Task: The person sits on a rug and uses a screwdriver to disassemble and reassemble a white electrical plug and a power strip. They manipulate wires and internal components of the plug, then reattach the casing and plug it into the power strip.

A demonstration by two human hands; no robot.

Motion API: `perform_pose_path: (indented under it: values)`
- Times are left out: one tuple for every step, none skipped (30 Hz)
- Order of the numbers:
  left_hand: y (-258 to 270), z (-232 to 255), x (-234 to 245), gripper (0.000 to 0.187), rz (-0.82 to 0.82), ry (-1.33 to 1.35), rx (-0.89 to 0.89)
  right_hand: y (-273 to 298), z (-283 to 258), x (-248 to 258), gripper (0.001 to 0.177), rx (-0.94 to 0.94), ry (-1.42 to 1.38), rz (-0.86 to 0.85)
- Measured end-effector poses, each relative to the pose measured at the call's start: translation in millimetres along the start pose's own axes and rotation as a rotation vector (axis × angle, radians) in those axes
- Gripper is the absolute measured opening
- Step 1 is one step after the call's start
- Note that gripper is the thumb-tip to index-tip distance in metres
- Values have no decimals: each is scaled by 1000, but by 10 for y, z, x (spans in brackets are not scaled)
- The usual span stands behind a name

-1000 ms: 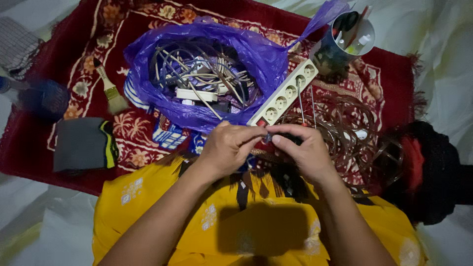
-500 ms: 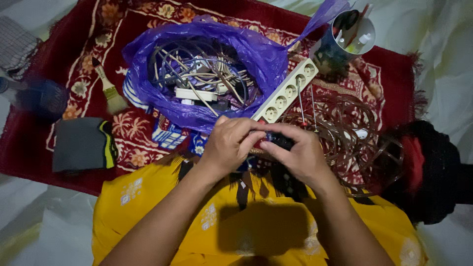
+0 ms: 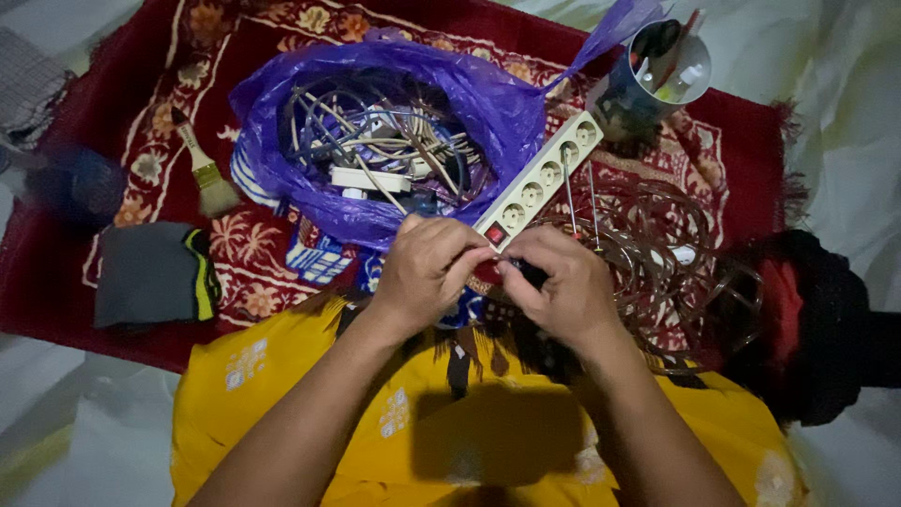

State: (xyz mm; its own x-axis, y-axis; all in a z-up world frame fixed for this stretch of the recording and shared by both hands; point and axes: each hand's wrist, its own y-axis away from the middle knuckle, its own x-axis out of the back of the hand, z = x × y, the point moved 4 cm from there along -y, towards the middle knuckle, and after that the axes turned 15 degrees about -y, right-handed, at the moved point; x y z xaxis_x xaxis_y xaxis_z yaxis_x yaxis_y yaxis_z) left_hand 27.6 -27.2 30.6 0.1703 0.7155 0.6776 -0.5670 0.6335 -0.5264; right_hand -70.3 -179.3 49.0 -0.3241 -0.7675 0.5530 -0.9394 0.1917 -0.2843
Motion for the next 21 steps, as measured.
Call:
perform_pose_path:
  values:
    - [-1, -22, -28, 8, -35, 55, 45, -8, 41, -2, 16, -47, -40, -15]
    - [12, -43, -53, 7, -71, 109, 90, -9, 80, -11, 17, -94, -80, -29]
    - [24, -66, -76, 7, -107, 163, 135, -5, 111, -21, 18, -141, -121, -44]
    - [32, -76, -89, 8, -126, 165, 151, -2, 101, -24, 18, -105, -104, -52]
    - [40, -87, -99, 8, -145, 168, 167, 3, 86, -30, 18, -69, -86, -60]
    - [55, -92, -109, 9, -163, 171, 182, 16, 70, -36, 18, -32, -68, -68]
    - [62, -85, -102, 9, -149, 143, 144, 23, 77, -38, 18, -50, -50, -65]
    - [60, -87, -91, 9, -133, 116, 107, 20, 88, -38, 17, -68, -32, -63]
    - [60, -85, -80, 9, -118, 88, 71, 16, 98, -40, 17, -86, -14, -61]
    - [63, -90, -76, 9, -117, 72, 63, 15, 95, -44, 17, -78, -10, -53]
    - [71, -90, -72, 9, -115, 55, 55, 21, 88, -52, 17, -70, -6, -45]
    - [73, -88, -74, 9, -113, 40, 46, 24, 86, -53, 17, -62, 0, -36]
    - [72, -87, -75, 9, -104, 40, 40, 25, 85, -53, 17, -49, 13, -31]
    - [71, -87, -77, 9, -95, 40, 35, 23, 86, -54, 16, -37, 25, -27]
    - [68, -87, -78, 9, -87, 40, 30, 21, 86, -52, 16, -24, 37, -22]
    - [68, -98, -80, 10, -96, 41, 42, 21, 88, -54, 16, -20, 42, -24]
    - [66, -107, -78, 10, -104, 43, 55, 21, 88, -57, 16, -16, 47, -25]
    - [60, -109, -81, 10, -113, 46, 66, 23, 89, -54, 16, -13, 53, -26]
    - [58, -103, -85, 10, -128, 52, 86, 29, 90, -47, 17, -15, 49, -20]
    - [59, -97, -82, 11, -141, 57, 106, 33, 90, -44, 18, -17, 44, -14]
    - [55, -93, -81, 11, -155, 61, 126, 38, 92, -40, 18, -18, 39, -8]
